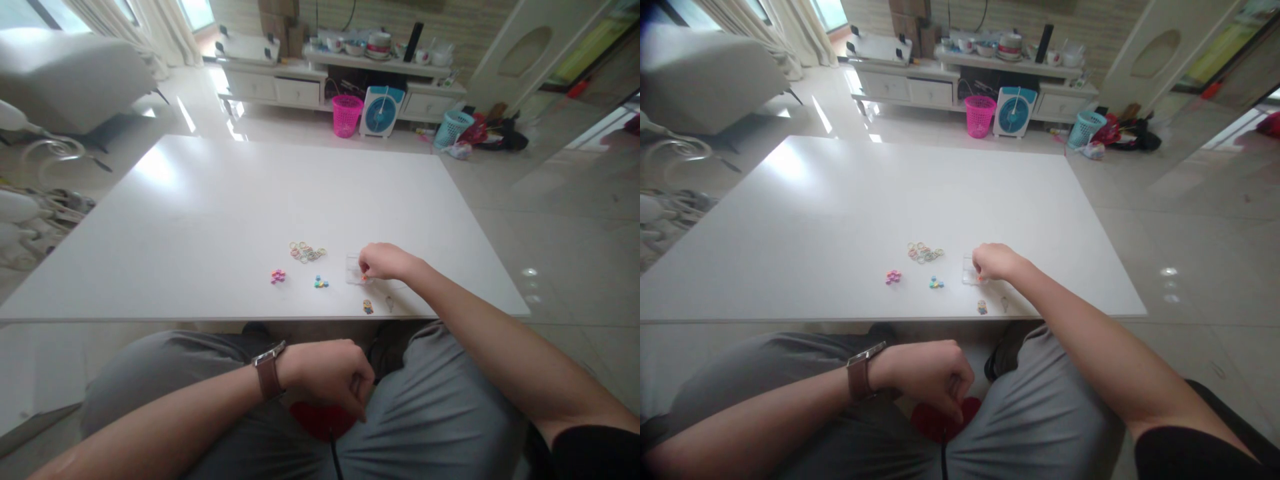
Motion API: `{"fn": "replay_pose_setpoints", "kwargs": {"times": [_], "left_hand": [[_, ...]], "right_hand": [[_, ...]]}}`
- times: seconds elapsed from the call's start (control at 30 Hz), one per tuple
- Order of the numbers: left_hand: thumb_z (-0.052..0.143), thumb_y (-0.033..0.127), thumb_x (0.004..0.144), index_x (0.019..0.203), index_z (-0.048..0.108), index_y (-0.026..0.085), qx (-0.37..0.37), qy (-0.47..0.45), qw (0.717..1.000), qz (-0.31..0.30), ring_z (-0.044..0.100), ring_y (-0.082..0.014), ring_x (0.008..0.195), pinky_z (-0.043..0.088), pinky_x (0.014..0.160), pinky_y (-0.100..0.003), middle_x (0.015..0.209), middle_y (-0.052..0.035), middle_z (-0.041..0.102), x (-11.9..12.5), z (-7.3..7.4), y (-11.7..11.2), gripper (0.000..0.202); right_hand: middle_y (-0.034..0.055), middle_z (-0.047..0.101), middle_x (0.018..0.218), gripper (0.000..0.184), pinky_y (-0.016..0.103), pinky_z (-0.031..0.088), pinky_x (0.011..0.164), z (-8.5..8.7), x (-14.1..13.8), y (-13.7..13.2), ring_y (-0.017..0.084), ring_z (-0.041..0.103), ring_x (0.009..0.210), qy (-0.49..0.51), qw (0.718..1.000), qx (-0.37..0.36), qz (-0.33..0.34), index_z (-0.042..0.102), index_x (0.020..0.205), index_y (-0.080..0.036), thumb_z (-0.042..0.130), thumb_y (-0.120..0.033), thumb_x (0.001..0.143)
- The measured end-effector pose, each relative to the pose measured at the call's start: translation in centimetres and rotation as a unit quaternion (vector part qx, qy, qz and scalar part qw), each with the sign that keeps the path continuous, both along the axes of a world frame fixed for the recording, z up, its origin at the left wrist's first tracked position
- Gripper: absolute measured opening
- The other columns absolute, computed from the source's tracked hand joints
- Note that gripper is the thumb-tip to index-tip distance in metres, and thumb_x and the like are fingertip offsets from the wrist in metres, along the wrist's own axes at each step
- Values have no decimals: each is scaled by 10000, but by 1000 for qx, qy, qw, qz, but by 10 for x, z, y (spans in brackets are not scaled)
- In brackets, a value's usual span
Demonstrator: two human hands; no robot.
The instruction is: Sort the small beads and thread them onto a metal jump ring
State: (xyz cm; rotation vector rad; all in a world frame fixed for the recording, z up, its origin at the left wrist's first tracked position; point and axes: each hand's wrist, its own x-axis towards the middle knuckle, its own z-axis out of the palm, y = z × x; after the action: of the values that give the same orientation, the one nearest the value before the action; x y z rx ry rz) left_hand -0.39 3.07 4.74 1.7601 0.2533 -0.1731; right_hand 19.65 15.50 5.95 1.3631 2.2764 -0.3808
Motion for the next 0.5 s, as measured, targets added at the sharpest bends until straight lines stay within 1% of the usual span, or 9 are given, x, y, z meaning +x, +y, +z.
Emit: {"fn": "replay_pose_setpoints", "kwargs": {"times": [0.07,0.13,0.17,0.23,0.3,0.33,0.37,0.43,0.5], "left_hand": [[859,386,668,705,667,164,-84,-3,996,39,568,-87,583,416,566,-217,653,37,647,-1,6,1,296],[872,407,654,737,679,154,-178,-18,981,71,589,-94,628,438,596,-216,686,21,666,-3,16,2,329],[857,414,678,754,686,148,-229,-31,970,81,601,-101,653,455,619,-220,702,8,676,-5,21,3,325],[789,426,769,789,697,133,-332,-64,937,86,622,-114,689,494,677,-240,735,-25,693,-7,34,2,308],[704,430,853,802,701,118,-407,-117,902,82,648,-134,740,527,757,-279,777,-65,708,-10,47,0,316],[685,430,868,795,702,116,-426,-149,888,83,660,-147,776,533,797,-297,798,-81,713,-11,53,-1,323],[704,428,853,782,701,118,-436,-179,878,87,664,-155,803,532,820,-304,805,-88,712,-13,59,-1,318],[817,416,739,722,677,137,-452,-226,857,99,645,-146,767,528,793,-283,745,-58,682,-18,71,-1,312],[893,405,630,674,645,155,-474,-228,844,109,585,-115,672,517,727,-252,665,-8,615,-25,84,0,355]], "right_hand": [[87,776,917,156,268,395,599,2,-1,-1,233,706,837,-3,1000,-2,3,811,914,-213,703,-239,804],[86,775,925,160,269,392,600,4,-2,-2,234,706,848,-7,1000,-1,4,807,918,-212,691,-233,811],[87,774,929,161,270,391,601,4,-2,-2,234,706,853,-9,1000,-2,4,806,920,-212,687,-231,814],[91,773,939,165,272,395,609,5,-3,-3,237,706,863,-16,1000,-2,8,804,928,-209,679,-230,821],[101,772,948,174,276,401,622,6,-4,-3,244,705,876,-22,1000,1,19,800,937,-200,666,-231,831],[107,770,955,178,279,402,629,6,-4,-4,249,704,885,-25,999,2,24,797,941,-194,657,-229,837],[113,768,966,182,282,403,636,7,-4,-4,253,703,894,-29,999,2,29,793,945,-187,645,-224,844],[127,761,997,194,287,405,654,10,-5,-6,256,698,911,-37,999,2,35,780,950,-171,607,-202,867],[136,751,1015,209,290,402,666,13,-4,-8,251,690,915,-45,998,5,35,760,954,-158,561,-177,892]]}}
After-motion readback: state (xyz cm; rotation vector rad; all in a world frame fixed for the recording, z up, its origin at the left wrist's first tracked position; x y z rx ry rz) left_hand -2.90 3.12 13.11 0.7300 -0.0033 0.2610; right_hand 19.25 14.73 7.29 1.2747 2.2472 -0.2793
